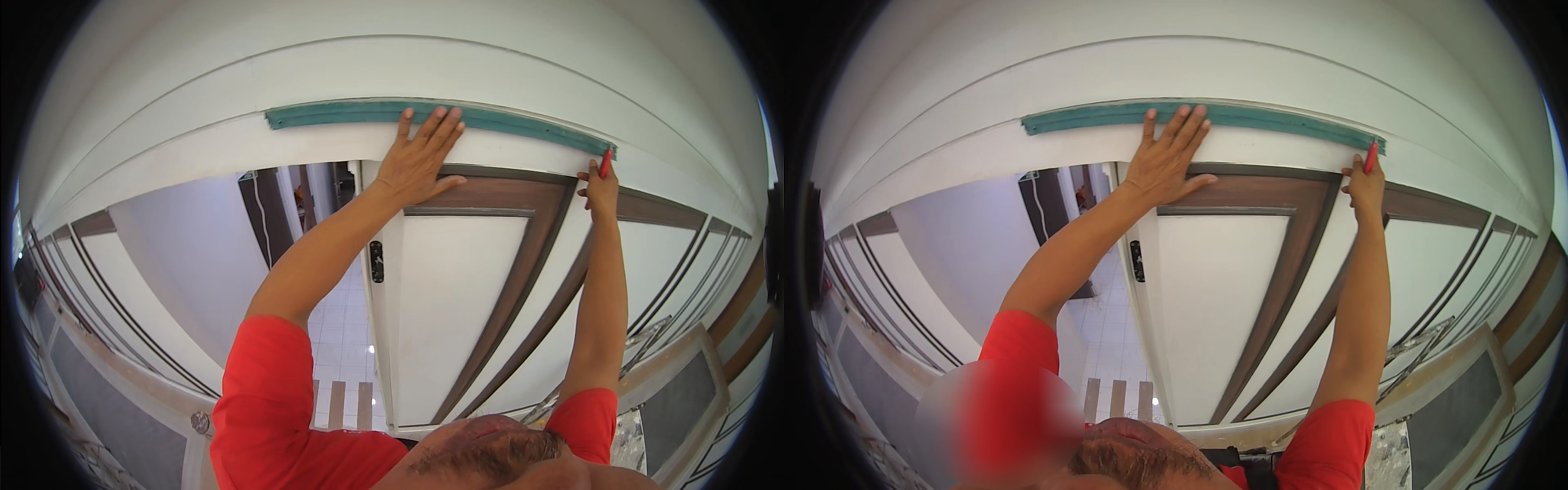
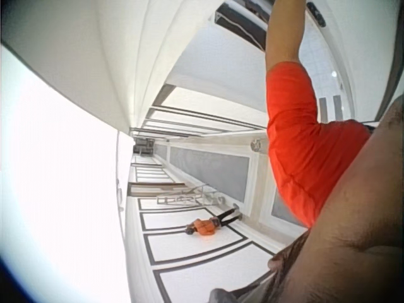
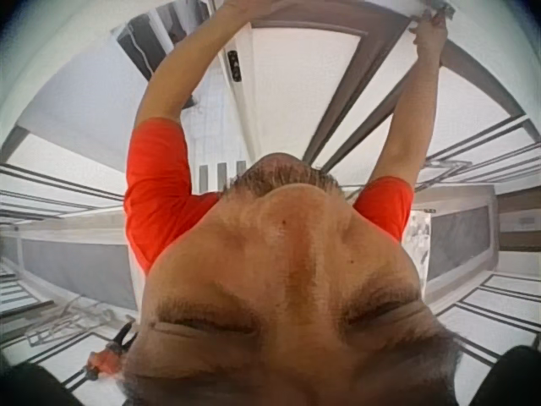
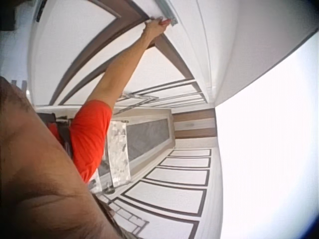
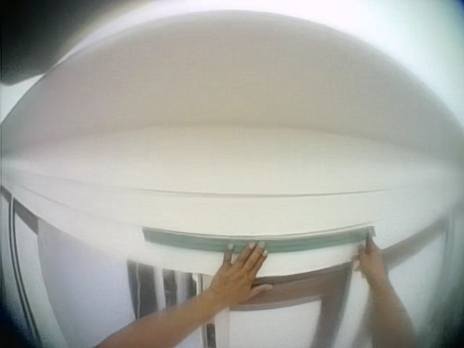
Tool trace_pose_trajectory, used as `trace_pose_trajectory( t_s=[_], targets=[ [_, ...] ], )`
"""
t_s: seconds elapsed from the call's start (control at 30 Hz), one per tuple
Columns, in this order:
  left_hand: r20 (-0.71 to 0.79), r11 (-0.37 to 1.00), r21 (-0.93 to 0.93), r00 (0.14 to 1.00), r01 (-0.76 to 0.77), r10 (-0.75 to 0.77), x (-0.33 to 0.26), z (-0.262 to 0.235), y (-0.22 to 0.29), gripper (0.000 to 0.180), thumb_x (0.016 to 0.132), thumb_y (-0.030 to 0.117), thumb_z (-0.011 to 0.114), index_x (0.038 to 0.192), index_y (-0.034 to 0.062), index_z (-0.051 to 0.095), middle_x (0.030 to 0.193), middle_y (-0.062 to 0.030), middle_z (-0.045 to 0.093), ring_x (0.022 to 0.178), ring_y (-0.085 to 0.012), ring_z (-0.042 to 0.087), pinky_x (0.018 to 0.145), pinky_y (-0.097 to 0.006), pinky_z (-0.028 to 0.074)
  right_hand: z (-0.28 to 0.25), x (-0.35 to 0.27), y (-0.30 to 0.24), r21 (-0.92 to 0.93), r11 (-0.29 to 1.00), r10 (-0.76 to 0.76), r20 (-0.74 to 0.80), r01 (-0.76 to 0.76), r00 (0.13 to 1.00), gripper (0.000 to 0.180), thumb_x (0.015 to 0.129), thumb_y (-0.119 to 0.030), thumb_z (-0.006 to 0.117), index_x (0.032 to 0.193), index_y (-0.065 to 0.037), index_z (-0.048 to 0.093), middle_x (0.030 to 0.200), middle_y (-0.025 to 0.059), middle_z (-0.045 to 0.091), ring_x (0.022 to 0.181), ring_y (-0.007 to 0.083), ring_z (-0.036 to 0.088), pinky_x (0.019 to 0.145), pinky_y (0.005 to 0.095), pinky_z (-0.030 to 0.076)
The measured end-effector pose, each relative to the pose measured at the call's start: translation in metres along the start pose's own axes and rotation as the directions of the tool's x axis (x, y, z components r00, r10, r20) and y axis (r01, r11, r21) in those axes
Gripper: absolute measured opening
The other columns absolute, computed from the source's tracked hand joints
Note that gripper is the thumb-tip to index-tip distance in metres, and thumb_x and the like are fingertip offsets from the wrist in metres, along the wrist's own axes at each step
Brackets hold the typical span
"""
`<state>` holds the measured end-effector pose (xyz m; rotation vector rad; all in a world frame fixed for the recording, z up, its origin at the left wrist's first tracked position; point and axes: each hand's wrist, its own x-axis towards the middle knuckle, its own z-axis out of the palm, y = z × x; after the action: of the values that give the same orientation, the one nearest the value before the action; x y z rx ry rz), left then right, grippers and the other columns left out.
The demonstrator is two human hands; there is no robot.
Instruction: The person positions a green strip of molding against the top of a door frame and uses a red utility knife to trim the excess length. The person then scrapes the surface of the molding with the knife to smooth it.
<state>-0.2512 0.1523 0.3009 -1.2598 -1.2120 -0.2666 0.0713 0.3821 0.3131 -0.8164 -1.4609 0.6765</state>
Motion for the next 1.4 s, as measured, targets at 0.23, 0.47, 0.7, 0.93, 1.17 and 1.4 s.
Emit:
trace_pose_trajectory(
  t_s=[0.23, 0.47, 0.7, 0.93, 1.17, 1.4],
  targets=[
    [0.004, 1.000, -0.023, 1.000, 0.008, -0.008, 0.000, -0.002, 0.002, 0.094, 0.090, 0.078, 0.049, 0.154, 0.0094, 0.045, 0.170, -0.0116, 0.020, 0.160, -0.0298, 0.001, 0.123, -0.068, -0.001, 0.004, 0.002, 0.002, 0.028, 0.999, 0.023, 0.002, -0.023, 1.000, 0.050, 0.106, -0.031, 0.054, 0.150, -0.010, 0.045, 0.091, 0.0117, 0.074, 0.050, 0.0162, 0.063, 0.037, 0.0287, 0.039],
    [-0.027, 1.000, -0.003, 0.999, 0.029, -0.029, 0.002, 0.001, 0.005, 0.090, 0.092, 0.075, 0.049, 0.154, 0.0101, 0.045, 0.171, -0.0109, 0.018, 0.160, -0.0295, 0.001, 0.122, -0.069, 0.000, 0.004, 0.007, 0.011, 0.129, 0.991, -0.018, -0.025, 0.021, 1.000, 0.051, 0.106, -0.029, 0.055, 0.151, -0.009, 0.043, 0.091, 0.0110, 0.072, 0.055, 0.0153, 0.064, 0.044, 0.0271, 0.046],
    [0.000, 1.000, -0.011, 1.000, 0.027, -0.027, 0.003, 0.001, 0.006, 0.092, 0.092, 0.075, 0.049, 0.157, 0.0110, 0.040, 0.172, -0.0130, 0.012, 0.160, -0.0332, -0.005, 0.122, -0.070, -0.004, 0.000, 0.012, 0.021, 0.167, 0.984, -0.066, 0.012, 0.063, 0.998, 0.056, 0.107, -0.027, 0.056, 0.156, -0.007, 0.039, 0.120, 0.0100, 0.063, 0.085, 0.0147, 0.069, 0.053, 0.0277, 0.056],
    [-0.023, 1.000, 0.008, 1.000, 0.014, -0.014, 0.003, 0.004, 0.005, 0.094, 0.092, 0.076, 0.048, 0.158, 0.0109, 0.038, 0.172, -0.0145, 0.008, 0.159, -0.0340, -0.007, 0.122, -0.069, -0.006, 0.003, 0.010, 0.020, 0.081, 0.993, -0.080, -0.007, 0.080, 0.997, 0.058, 0.107, -0.032, 0.056, 0.158, -0.013, 0.038, 0.093, 0.0084, 0.070, 0.060, 0.0127, 0.062, 0.051, 0.0272, 0.050],
    [-0.034, 1.000, 0.001, 0.999, 0.004, -0.004, 0.002, 0.005, 0.005, 0.094, 0.092, 0.075, 0.048, 0.159, 0.0113, 0.037, 0.172, -0.0133, 0.012, 0.160, -0.0341, -0.006, 0.123, -0.068, -0.007, 0.005, 0.019, 0.028, 0.044, 0.993, -0.112, -0.009, 0.113, 0.994, 0.058, 0.107, -0.037, 0.054, 0.158, -0.016, 0.037, 0.092, 0.0072, 0.069, 0.058, 0.0124, 0.062, 0.042, 0.0256, 0.041],
    [-0.057, 1.000, 0.016, 0.998, 0.013, -0.012, 0.000, 0.004, 0.004, 0.093, 0.091, 0.075, 0.049, 0.157, 0.0113, 0.040, 0.172, -0.0128, 0.015, 0.160, -0.0346, -0.003, 0.123, -0.068, -0.007, 0.004, 0.002, 0.009, 0.002, 1.000, -0.021, 0.028, 0.020, 0.999, 0.059, 0.106, -0.038, 0.054, 0.158, -0.016, 0.037, 0.092, 0.0071, 0.069, 0.058, 0.0124, 0.062, 0.040, 0.0249, 0.037]
  ],
)
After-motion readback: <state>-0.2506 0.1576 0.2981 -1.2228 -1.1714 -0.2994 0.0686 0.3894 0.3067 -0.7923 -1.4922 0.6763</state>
